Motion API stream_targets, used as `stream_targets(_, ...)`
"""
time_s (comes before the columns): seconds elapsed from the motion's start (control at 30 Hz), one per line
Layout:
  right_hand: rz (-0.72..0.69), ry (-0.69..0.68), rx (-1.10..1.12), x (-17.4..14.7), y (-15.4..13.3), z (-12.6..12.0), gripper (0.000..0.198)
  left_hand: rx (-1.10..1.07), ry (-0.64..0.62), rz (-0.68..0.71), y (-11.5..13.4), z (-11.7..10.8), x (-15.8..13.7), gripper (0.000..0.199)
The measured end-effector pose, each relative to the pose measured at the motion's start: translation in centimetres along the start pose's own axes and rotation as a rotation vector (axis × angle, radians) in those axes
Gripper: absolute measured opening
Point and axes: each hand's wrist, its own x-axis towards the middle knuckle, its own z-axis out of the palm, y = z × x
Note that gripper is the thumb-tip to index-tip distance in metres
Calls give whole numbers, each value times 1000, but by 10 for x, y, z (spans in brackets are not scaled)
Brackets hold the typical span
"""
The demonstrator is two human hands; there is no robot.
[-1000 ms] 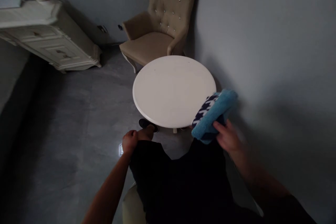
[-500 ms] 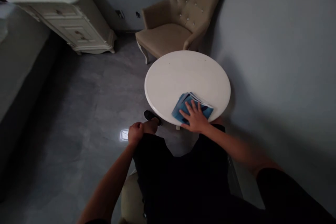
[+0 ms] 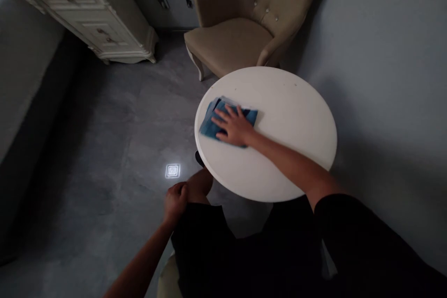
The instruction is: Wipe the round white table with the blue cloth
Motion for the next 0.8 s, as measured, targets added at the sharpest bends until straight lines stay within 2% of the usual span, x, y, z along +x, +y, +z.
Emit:
stream_targets(0.1, 167, 38, 41, 88, 86, -23, 80, -47, -18, -38, 2, -4, 2, 53)
stream_targets(0.17, 280, 72, 73, 136, 125, -31, 80, -56, -31, -55, 5, -6, 4, 52)
stream_targets(0.23, 349, 105, 100, 167, 141, -32, 79, -53, -50, -58, 8, -7, 6, 51)
stream_targets(0.33, 341, 129, 120, 177, 122, -26, 74, -17, -56, -58, 13, -8, 10, 50)
stream_targets(0.4, 266, 124, 122, 160, 85, -20, 72, 12, -47, -54, 19, -8, 12, 51)
stream_targets(0.47, 153, 81, 111, 124, 35, -11, 74, 35, -54, -37, 26, -7, 13, 51)
stream_targets(0.6, 1, -17, 79, 12, -76, 11, 78, 112, -83, 16, 46, -7, 7, 49)
stream_targets(0.67, -28, -73, 125, -48, -118, 19, 76, 180, -86, 25, 55, -7, 1, 46)
stream_targets(0.73, -36, -149, 199, -93, -141, 24, 77, 235, -94, 11, 61, -7, -4, 41)
stream_targets(0.8, -53, -163, 226, -111, -141, 26, 77, 244, -98, -2, 65, -8, -7, 40)
